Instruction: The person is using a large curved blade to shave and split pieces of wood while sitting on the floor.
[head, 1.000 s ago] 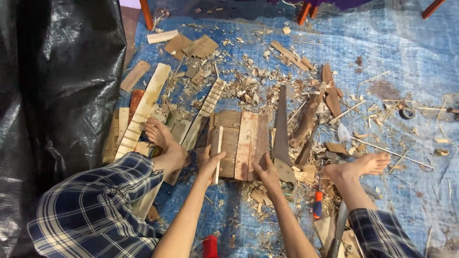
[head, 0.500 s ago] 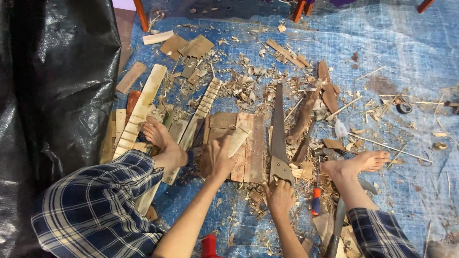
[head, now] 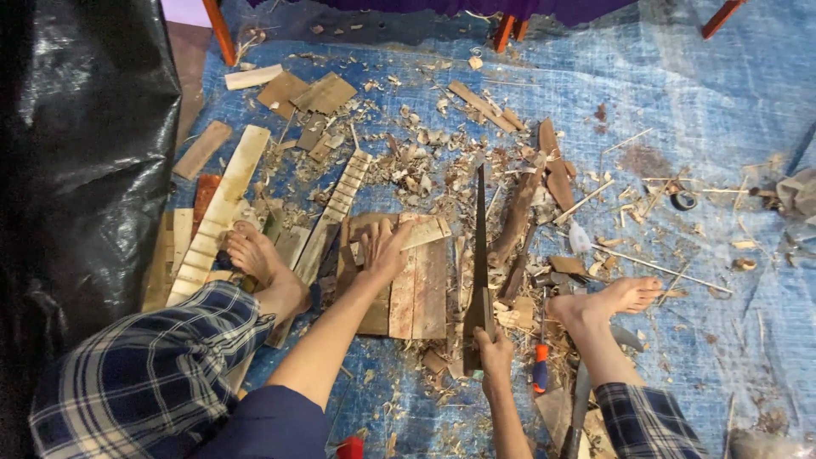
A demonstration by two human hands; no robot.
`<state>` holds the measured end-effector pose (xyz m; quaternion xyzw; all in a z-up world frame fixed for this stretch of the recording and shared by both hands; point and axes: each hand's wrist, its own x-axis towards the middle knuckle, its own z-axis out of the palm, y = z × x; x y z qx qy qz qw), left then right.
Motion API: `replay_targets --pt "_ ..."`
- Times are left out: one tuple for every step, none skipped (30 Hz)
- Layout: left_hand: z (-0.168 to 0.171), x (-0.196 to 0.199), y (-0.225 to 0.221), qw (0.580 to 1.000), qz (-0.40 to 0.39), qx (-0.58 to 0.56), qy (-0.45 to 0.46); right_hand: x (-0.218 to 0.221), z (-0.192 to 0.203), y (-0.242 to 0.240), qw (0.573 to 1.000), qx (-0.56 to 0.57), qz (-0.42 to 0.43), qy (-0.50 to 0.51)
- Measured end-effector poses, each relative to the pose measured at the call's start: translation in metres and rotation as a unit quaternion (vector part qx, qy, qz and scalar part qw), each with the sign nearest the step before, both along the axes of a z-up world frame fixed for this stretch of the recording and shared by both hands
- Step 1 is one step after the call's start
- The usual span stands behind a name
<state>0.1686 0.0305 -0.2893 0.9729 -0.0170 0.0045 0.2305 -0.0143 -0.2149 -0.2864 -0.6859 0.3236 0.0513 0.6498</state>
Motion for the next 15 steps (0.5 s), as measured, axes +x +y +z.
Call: replay_targets --pt "0.002 0.004 -0.003 0.999 -0.007 -0.018 0.028 0.002 0.011 0.001 1.0 0.028 -0.015 0.001" --pt "0.004 0.008 -0.004 0.998 -0.014 -0.035 0.055 0.004 0.022 0.004 0.998 0.057 -0.029 0.002" --pt "-0.011 0.017 -0.004 0.998 -0.015 -0.036 0.055 0.006 0.032 0.006 0.998 0.055 -0.03 0.002" --pt "-0.026 0.024 -0.003 0.999 -0.038 -0.006 0.035 0.006 0.041 0.009 0.998 0.054 -0.023 0.007" --pt "-0.042 0.031 -0.003 0.998 -0.061 0.025 0.014 0.007 0.05 0.012 0.998 0.053 -0.016 0.012" --pt "-0.04 0.033 -0.001 0.998 -0.061 0.024 0.016 0.007 0.052 0.013 0.998 0.052 -0.016 0.014" --pt "-0.039 0.036 0.001 0.998 -0.068 0.01 0.014 0.008 0.054 0.013 0.998 0.058 -0.009 -0.007" --pt "-0.038 0.036 0.004 0.997 -0.075 -0.002 0.014 0.007 0.056 0.014 0.998 0.065 -0.004 -0.028" --pt "-0.04 0.036 0.004 0.997 -0.076 -0.003 0.017 0.006 0.061 0.017 0.998 0.065 -0.005 -0.024" --pt "-0.041 0.039 0.005 0.996 -0.086 -0.001 0.007 0.008 0.066 0.02 0.998 0.056 -0.008 -0.014" --pt "-0.042 0.041 0.006 0.995 -0.097 0.0 -0.002 0.011 0.071 0.024 0.999 0.047 -0.012 -0.005" --pt "-0.039 0.041 0.005 0.995 -0.096 0.001 -0.001 0.01 0.068 0.024 0.999 0.048 -0.011 -0.004" --pt "-0.036 0.041 0.005 0.996 -0.091 -0.011 0.008 0.009 0.064 0.024 0.999 0.047 -0.005 -0.019" --pt "-0.034 0.041 0.003 0.996 -0.086 -0.023 0.017 0.008 0.06 0.023 0.998 0.045 0.001 -0.034" --pt "-0.033 0.04 0.003 0.996 -0.086 -0.023 0.018 0.007 0.06 0.024 0.998 0.045 0.0 -0.032"
